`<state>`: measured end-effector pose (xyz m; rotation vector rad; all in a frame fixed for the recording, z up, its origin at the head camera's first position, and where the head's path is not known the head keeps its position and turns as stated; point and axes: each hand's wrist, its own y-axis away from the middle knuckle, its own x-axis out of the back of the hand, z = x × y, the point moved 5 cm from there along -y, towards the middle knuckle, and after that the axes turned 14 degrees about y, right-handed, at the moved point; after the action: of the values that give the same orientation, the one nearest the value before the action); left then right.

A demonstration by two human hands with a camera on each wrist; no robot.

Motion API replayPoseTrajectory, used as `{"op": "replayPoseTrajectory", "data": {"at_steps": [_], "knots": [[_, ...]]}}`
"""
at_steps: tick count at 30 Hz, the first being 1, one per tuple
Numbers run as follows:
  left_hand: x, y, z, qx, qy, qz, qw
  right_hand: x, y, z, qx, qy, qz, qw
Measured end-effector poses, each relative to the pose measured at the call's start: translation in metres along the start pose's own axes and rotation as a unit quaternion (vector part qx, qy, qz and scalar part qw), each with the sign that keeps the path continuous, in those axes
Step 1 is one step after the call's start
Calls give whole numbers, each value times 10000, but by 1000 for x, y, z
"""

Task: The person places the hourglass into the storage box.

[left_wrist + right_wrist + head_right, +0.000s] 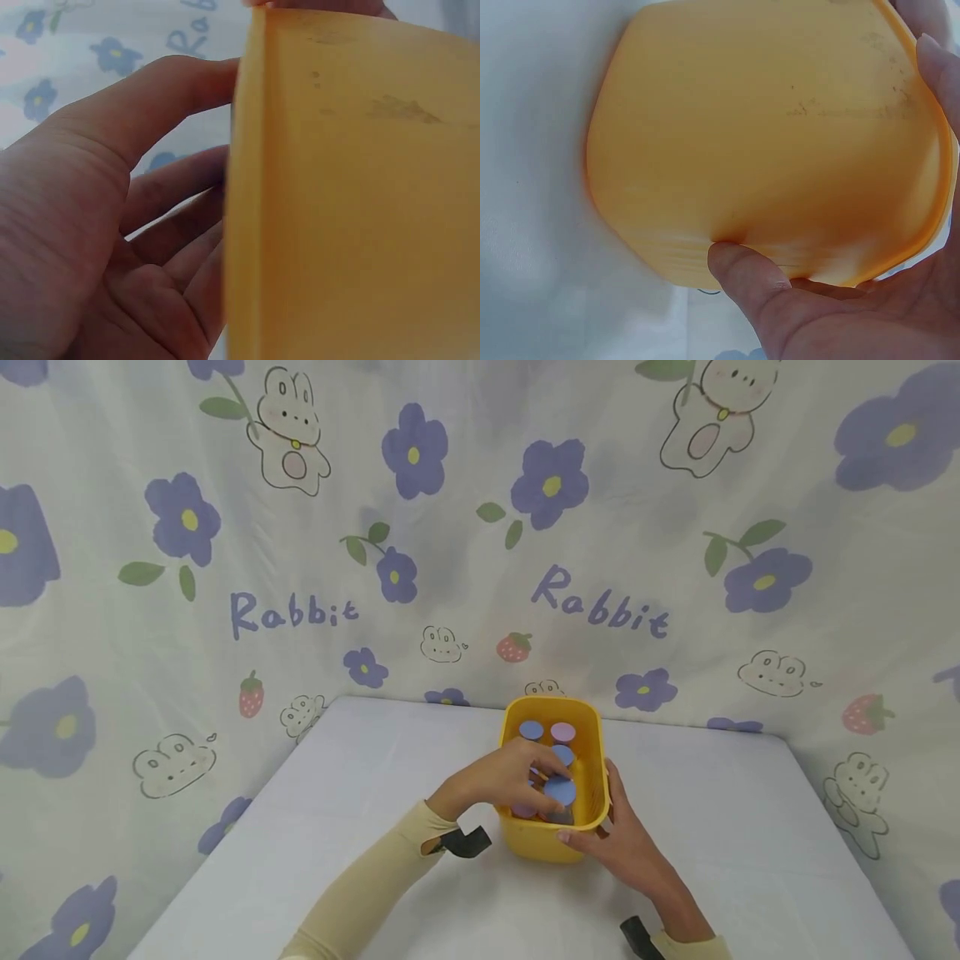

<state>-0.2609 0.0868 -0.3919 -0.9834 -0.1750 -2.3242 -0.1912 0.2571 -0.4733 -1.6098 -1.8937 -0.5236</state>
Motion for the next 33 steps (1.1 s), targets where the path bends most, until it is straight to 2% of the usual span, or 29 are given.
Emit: {"op": "replayPoseTrajectory", "data": {"at_steps": [10,15,22,33], "knots": [[-16,-6,-9,196,-153,-340,9991,0,-1,1,-83,63,-33,9999],[-19,-9,-10,142,-434,-560,9974,0,-1,1,-77,81,-18,9999],[-23,-12,-7,-73,-681,-874,9938,1,-2,1,-282,228,-26,9993],[-28,-16,-11,-157,-795,-1052,9911,2,-1,0,-172,222,28,9996]]}}
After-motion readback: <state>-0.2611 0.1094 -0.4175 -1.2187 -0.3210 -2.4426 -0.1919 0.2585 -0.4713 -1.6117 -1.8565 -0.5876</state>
